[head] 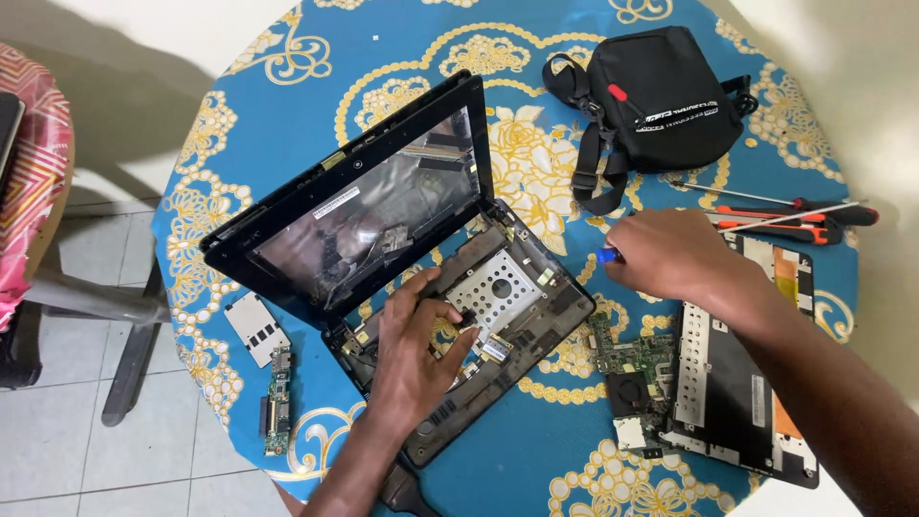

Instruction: The person removes screws from a metal bracket inside a disassembled laptop using a screwdriver, then uses a brush to clean dust from the laptop's interior. The person continues to unscrew and remove the metal bracket.

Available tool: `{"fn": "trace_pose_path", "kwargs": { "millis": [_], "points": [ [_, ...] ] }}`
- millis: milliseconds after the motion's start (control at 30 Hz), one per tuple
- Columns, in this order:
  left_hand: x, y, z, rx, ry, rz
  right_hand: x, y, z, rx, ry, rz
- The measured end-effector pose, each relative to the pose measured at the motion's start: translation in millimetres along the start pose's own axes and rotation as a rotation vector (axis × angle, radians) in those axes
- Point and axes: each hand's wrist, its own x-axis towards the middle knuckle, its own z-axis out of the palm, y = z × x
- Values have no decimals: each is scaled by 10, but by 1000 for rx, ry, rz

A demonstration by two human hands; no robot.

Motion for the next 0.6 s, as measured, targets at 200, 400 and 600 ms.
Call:
{"fn": "trace_pose_path", "kwargs": {
  "millis": [200,400,600],
  "points": [
    [5,15,15,16,-1,16,-112,108,45,46,-74,47],
    [-1,14,17,29,6,24,-175,100,-50,118,-109,48],
    [-38,-29,48,41,-27,29,-62,260,181,-104,-186,65]
  ]
}}
